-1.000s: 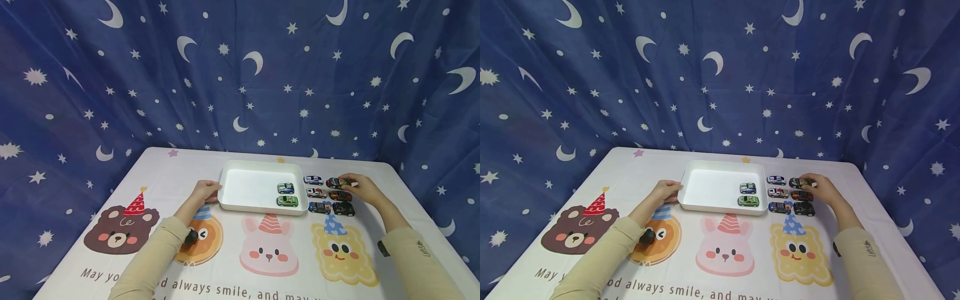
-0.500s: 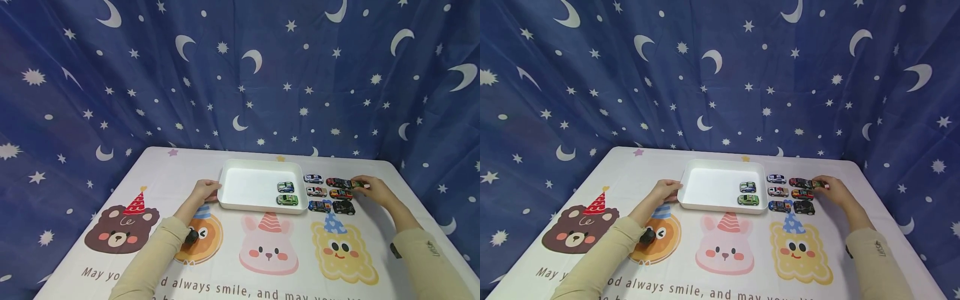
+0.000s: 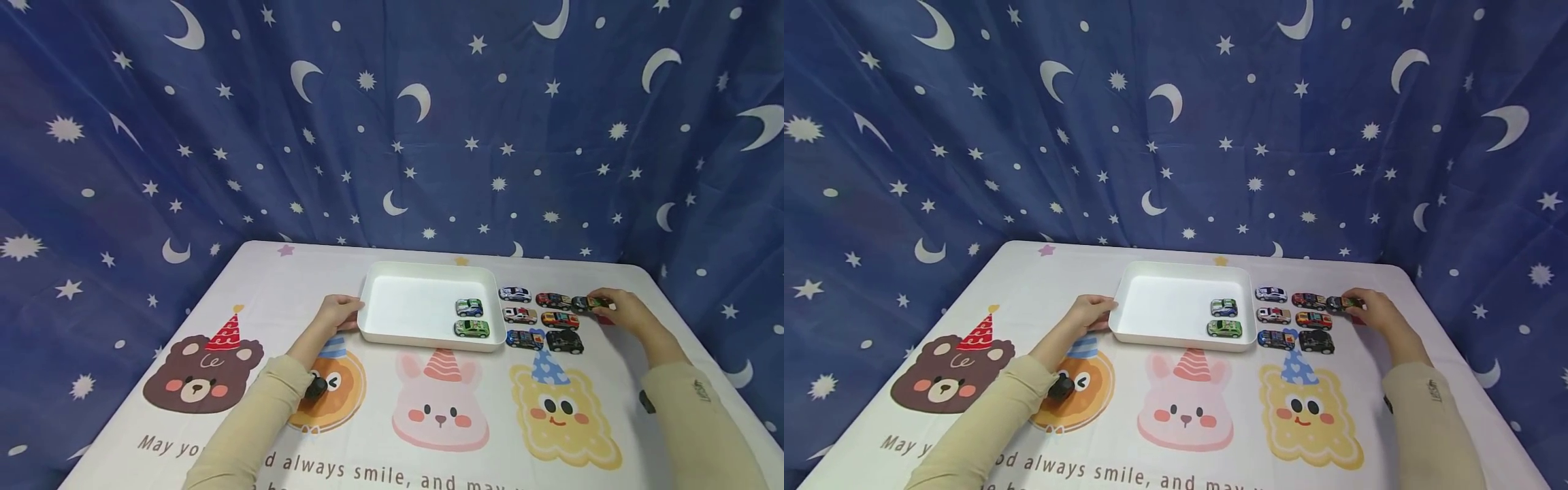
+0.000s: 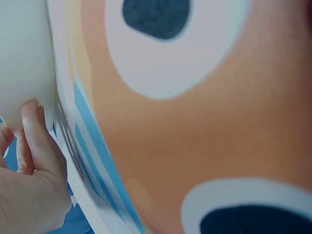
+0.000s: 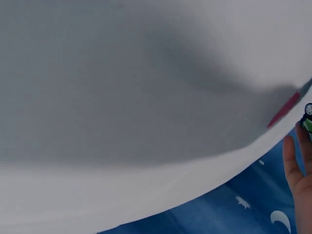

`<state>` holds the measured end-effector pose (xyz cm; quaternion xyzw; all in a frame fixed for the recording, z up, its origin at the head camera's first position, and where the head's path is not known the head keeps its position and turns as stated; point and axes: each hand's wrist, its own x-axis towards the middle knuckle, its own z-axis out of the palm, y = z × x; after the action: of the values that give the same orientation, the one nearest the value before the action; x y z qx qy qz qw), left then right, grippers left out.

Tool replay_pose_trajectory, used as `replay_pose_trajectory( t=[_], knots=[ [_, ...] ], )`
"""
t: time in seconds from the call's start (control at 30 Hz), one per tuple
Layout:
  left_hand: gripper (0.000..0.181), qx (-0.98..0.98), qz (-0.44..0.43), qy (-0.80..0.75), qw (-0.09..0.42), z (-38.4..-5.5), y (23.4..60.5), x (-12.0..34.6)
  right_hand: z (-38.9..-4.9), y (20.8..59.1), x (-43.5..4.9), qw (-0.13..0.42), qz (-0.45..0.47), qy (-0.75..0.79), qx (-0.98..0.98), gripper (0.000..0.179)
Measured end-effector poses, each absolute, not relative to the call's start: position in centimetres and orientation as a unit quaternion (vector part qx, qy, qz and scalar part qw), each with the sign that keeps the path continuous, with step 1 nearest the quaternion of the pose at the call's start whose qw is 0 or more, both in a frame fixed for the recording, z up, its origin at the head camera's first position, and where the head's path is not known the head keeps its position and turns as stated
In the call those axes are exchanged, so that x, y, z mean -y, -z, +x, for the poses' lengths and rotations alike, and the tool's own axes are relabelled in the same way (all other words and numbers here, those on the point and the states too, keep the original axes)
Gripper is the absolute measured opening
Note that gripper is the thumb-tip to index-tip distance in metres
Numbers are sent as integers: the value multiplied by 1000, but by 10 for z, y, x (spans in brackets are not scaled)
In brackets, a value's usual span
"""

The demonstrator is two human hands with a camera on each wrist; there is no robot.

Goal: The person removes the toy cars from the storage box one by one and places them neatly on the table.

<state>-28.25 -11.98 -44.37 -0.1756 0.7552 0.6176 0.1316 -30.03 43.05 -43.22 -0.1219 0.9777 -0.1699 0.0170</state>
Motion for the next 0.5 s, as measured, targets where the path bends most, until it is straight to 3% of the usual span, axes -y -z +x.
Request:
replay_pose_trajectory(
  t=[0.5],
  knots=[
    [33, -755, -175, -619, 127, -285, 447, 120, -305, 436, -437, 33, -111, 148, -982, 27]
  ],
)
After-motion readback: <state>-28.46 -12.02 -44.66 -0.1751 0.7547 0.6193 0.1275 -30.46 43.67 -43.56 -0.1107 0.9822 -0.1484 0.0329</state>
